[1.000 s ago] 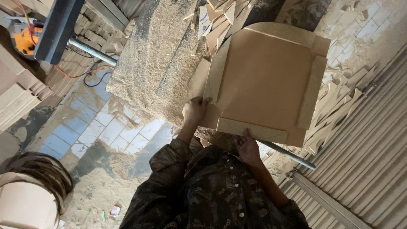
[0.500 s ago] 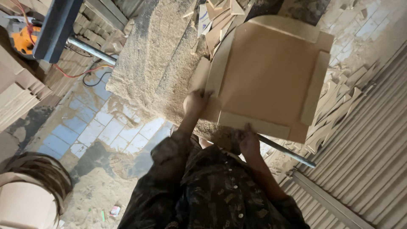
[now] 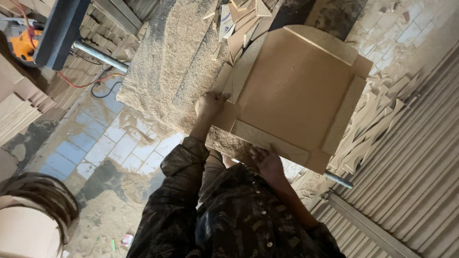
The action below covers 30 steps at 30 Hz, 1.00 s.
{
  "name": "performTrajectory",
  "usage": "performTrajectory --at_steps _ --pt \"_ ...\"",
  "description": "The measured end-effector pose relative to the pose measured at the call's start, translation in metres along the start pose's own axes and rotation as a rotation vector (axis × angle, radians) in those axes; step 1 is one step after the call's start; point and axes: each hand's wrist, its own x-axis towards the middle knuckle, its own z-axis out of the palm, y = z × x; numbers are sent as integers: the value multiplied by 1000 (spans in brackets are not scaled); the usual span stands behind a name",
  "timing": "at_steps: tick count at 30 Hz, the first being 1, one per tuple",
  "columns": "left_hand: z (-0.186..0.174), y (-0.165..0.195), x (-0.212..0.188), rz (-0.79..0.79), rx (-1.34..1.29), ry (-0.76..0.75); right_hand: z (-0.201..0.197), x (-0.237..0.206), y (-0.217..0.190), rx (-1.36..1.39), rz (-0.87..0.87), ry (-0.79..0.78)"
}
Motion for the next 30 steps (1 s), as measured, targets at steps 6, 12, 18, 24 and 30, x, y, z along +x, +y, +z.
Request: performTrajectory --at_steps 6,12,18,24,30 --pt "-5 5 6 -13 -54 -42 -22 -13 -23 183 -246 44" --pt "-13 23 18 80 31 124 -24 3 -21 59 -289 31" --pt "14 -28 -25 252 116 516 -32 -3 -8 105 -274 143" --pt "97 -61 -107 115 -259 -94 -35 -8 -1 84 -255 103" --pt "122 -15 -99 -63 -956 -29 -35 -1 3 132 -141 111"
